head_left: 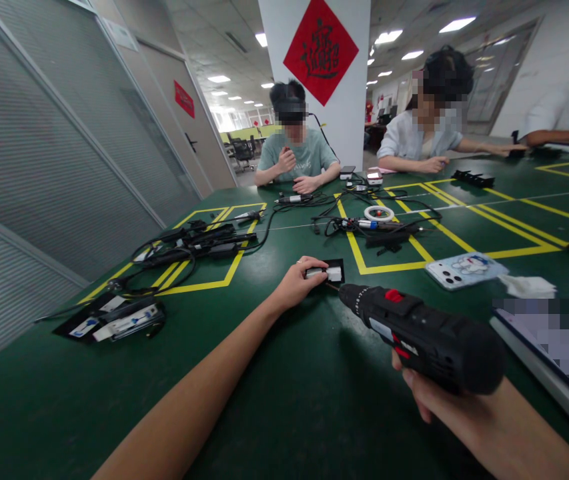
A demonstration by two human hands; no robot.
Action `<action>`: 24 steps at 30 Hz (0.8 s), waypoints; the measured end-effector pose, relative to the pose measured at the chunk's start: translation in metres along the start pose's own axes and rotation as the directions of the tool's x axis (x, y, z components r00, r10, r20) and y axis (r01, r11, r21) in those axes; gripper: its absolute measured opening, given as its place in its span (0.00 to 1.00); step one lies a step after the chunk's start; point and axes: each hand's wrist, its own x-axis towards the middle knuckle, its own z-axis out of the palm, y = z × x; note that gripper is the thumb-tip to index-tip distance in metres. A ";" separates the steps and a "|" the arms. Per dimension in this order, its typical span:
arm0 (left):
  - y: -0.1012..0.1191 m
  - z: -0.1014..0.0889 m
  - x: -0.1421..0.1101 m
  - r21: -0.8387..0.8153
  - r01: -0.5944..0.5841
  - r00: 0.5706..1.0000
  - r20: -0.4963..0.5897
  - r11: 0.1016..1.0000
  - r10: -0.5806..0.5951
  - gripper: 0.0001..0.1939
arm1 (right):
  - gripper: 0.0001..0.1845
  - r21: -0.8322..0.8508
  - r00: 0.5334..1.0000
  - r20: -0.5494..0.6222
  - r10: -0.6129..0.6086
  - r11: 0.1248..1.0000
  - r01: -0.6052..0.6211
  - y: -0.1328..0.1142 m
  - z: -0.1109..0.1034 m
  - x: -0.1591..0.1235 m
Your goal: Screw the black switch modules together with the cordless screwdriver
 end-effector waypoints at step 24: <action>-0.001 -0.001 0.000 0.006 -0.001 1.000 0.022 1.000 0.001 0.15 | 0.06 0.112 1.000 0.018 -0.010 0.994 0.008 -0.010 0.002 0.002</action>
